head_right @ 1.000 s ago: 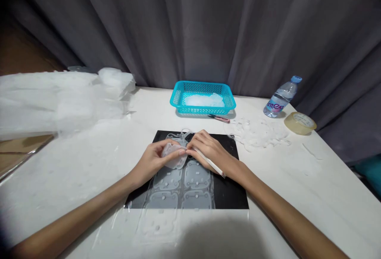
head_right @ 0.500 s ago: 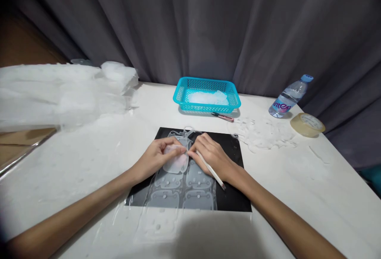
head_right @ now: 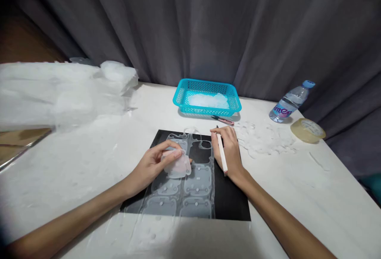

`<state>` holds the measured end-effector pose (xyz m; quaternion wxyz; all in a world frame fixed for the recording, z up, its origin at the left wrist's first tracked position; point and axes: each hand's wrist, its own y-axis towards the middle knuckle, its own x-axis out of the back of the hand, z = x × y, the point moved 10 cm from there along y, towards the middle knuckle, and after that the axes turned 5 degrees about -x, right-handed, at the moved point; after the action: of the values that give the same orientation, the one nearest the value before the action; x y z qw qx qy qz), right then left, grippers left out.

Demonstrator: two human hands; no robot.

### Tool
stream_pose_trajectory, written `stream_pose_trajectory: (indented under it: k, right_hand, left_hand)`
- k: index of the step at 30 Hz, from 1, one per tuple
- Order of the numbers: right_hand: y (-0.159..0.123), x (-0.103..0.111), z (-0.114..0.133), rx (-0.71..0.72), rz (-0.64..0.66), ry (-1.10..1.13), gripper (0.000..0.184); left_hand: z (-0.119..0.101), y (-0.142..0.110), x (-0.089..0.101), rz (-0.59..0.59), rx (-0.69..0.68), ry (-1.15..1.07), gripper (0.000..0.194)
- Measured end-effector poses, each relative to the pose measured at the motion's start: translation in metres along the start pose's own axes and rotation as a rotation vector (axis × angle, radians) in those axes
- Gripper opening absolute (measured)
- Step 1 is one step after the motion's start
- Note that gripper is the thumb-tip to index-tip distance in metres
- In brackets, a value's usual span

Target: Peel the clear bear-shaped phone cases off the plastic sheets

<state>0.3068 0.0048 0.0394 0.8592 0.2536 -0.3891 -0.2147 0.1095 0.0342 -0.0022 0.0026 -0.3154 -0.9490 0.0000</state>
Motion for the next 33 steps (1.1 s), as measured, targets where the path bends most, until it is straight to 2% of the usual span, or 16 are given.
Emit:
stream_pose_trajectory:
  k: [6, 9, 14, 18, 23, 33]
  right_hand:
    - [-0.010, -0.013, 0.038, 0.286, 0.122, -0.100, 0.013]
    - [-0.014, -0.014, 0.048, 0.362, 0.155, -0.075, 0.013]
    - [-0.016, -0.015, 0.053, 0.389, 0.200, -0.018, 0.015]
    - [-0.016, -0.017, 0.053, 0.394, 0.214, -0.038, 0.016]
    - [-0.017, -0.021, 0.049, 0.385, 0.233, -0.052, 0.017]
    - [-0.019, -0.023, 0.052, 0.398, 0.279, 0.022, 0.015]
  left_hand:
    - [0.001, 0.003, -0.001, 0.015, 0.004, -0.053, 0.030]
    - [0.002, 0.004, -0.003, 0.025, 0.020, -0.098, 0.030]
    - [0.008, 0.004, 0.002, -0.020, 0.078, -0.055, 0.037]
    - [0.015, 0.002, 0.003, -0.042, 0.155, -0.131, 0.043]
    - [0.019, 0.001, 0.010, -0.101, 0.187, -0.164, 0.048]
    - [0.021, 0.000, 0.003, -0.054, 0.290, -0.249, 0.062]
